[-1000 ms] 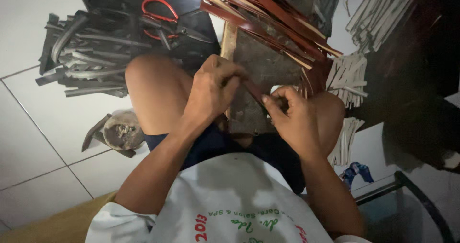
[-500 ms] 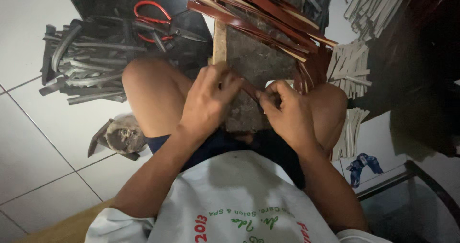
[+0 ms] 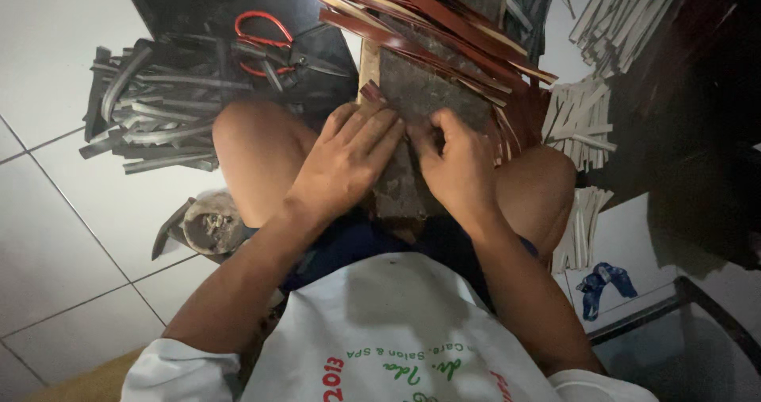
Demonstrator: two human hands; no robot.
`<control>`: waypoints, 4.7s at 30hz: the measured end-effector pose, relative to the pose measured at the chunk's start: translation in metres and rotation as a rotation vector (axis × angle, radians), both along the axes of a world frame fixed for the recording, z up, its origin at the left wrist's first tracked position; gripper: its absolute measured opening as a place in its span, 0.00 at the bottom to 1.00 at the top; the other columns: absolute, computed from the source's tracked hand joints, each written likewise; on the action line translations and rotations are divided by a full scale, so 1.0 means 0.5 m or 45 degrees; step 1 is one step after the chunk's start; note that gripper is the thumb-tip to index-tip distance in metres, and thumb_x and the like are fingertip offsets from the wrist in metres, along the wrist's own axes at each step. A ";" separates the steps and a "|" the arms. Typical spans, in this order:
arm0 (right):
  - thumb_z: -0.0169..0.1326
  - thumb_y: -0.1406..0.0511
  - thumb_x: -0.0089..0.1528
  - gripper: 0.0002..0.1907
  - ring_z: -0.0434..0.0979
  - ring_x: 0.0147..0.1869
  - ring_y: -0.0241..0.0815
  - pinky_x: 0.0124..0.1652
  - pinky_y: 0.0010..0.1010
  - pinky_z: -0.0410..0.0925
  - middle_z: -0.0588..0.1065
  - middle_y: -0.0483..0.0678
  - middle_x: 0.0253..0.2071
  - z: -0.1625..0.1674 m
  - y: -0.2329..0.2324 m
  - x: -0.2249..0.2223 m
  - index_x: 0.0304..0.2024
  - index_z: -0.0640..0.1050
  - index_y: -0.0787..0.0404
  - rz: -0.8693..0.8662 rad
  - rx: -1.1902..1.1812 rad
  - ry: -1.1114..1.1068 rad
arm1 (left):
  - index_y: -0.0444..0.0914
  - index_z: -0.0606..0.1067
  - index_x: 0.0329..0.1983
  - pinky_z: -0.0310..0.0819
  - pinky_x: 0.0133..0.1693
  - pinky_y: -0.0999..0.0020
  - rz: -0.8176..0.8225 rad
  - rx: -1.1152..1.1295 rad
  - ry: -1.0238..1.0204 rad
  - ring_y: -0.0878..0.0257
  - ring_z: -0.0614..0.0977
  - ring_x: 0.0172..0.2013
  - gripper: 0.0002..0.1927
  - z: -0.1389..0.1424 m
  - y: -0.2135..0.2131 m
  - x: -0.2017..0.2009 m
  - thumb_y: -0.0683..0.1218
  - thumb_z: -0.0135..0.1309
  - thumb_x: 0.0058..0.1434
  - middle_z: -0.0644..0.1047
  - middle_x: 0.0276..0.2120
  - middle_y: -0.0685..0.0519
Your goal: The person sits on the floor and repeatedly peels thin layers off reddish-brown leather strips using a small white tool. They place the finished strips into a pile and continue processing new strips from a stack.
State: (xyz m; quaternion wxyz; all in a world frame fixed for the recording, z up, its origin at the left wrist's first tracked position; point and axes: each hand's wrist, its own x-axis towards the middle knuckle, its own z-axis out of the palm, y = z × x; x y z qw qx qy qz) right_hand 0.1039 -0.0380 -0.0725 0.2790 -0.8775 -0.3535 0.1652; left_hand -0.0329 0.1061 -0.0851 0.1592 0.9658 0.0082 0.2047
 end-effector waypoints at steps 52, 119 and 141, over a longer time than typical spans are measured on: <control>0.58 0.63 0.66 0.08 0.78 0.27 0.38 0.27 0.31 0.68 0.78 0.49 0.28 0.042 -0.086 0.023 0.41 0.79 0.62 0.004 -0.015 0.365 | 0.37 0.77 0.58 0.66 0.59 0.60 -0.164 -0.132 0.190 0.57 0.77 0.61 0.23 0.029 0.026 0.031 0.43 0.56 0.58 0.78 0.56 0.51; 0.62 0.63 0.63 0.10 0.78 0.31 0.32 0.31 0.25 0.71 0.80 0.46 0.29 -0.019 -0.276 0.033 0.40 0.79 0.64 -0.198 0.016 0.463 | 0.37 0.70 0.66 0.69 0.60 0.54 -0.209 0.166 0.293 0.49 0.73 0.65 0.26 0.005 -0.165 0.031 0.48 0.49 0.64 0.72 0.63 0.42; 0.67 0.64 0.59 0.21 0.77 0.42 0.34 0.41 0.24 0.72 0.76 0.45 0.39 -0.128 -0.305 0.040 0.49 0.74 0.65 -0.516 0.292 1.181 | 0.53 0.74 0.66 0.66 0.58 0.49 -0.091 0.074 0.222 0.56 0.71 0.65 0.26 -0.007 -0.202 0.030 0.50 0.54 0.63 0.74 0.60 0.51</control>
